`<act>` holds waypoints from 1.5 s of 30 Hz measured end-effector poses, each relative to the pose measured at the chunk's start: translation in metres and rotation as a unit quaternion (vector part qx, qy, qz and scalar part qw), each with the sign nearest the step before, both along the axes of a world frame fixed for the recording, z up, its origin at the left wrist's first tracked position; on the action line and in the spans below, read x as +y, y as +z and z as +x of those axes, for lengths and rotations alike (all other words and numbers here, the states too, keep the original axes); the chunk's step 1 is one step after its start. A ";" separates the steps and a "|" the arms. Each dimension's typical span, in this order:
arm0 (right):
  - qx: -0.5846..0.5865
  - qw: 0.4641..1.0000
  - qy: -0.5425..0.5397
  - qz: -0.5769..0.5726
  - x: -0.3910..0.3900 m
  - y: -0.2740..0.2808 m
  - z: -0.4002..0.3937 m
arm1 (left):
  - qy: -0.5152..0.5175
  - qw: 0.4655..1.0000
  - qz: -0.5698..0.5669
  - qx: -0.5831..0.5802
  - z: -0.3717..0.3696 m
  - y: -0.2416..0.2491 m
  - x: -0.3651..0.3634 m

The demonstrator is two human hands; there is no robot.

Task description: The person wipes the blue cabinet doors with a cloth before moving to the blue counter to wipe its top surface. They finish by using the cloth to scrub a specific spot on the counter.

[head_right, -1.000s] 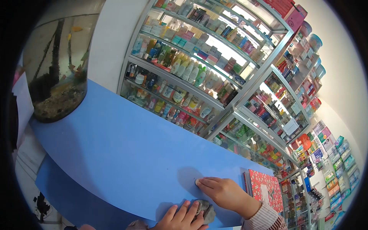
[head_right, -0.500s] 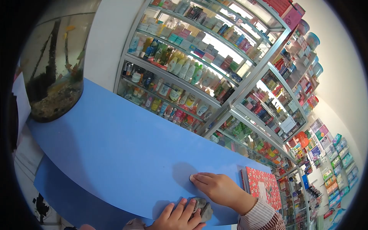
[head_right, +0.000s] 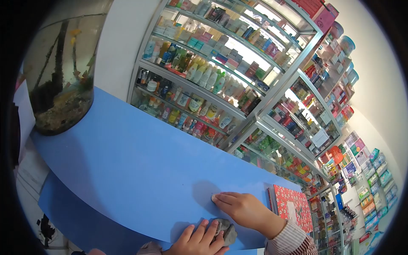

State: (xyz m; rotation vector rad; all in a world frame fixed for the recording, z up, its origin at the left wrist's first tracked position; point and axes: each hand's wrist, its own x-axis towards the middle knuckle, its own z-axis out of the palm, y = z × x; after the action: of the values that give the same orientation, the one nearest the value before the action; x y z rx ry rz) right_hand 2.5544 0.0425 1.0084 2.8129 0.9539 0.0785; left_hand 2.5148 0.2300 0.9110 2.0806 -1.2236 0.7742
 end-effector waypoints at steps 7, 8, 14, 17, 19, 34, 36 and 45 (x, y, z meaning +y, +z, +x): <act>0.005 1.000 0.005 0.002 -0.003 0.000 -0.006 | 0.019 1.000 -0.002 -0.020 0.002 -0.003 0.000; 0.004 1.000 0.001 0.001 -0.002 0.000 -0.004 | 0.012 1.000 0.001 -0.020 0.002 -0.003 0.000; 0.001 1.000 0.008 0.002 -0.004 0.003 -0.006 | -0.006 1.000 0.004 0.004 0.001 0.001 0.001; 0.006 1.000 -0.011 -0.013 -0.009 0.003 -0.011 | 0.027 0.999 -0.012 -0.016 0.002 -0.001 -0.003; -0.006 1.000 -0.003 -0.007 -0.009 0.001 -0.007 | 0.014 1.000 0.001 -0.014 0.002 -0.002 -0.001; -0.003 1.000 -0.008 -0.015 -0.011 0.001 -0.012 | 0.012 1.000 0.004 -0.025 0.004 0.003 0.002; -0.004 1.000 0.002 -0.018 -0.010 0.002 -0.008 | 0.006 1.000 -0.001 -0.024 0.005 0.004 0.002; -0.011 1.000 0.015 -0.022 -0.010 0.001 -0.008 | 0.019 0.999 0.001 -0.026 0.004 0.002 0.000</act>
State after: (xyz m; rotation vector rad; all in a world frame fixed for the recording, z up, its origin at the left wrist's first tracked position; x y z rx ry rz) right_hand 2.5462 0.0327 1.0095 2.7525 0.9804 0.0923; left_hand 2.5188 0.2296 0.9132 2.1030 -1.2154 0.8499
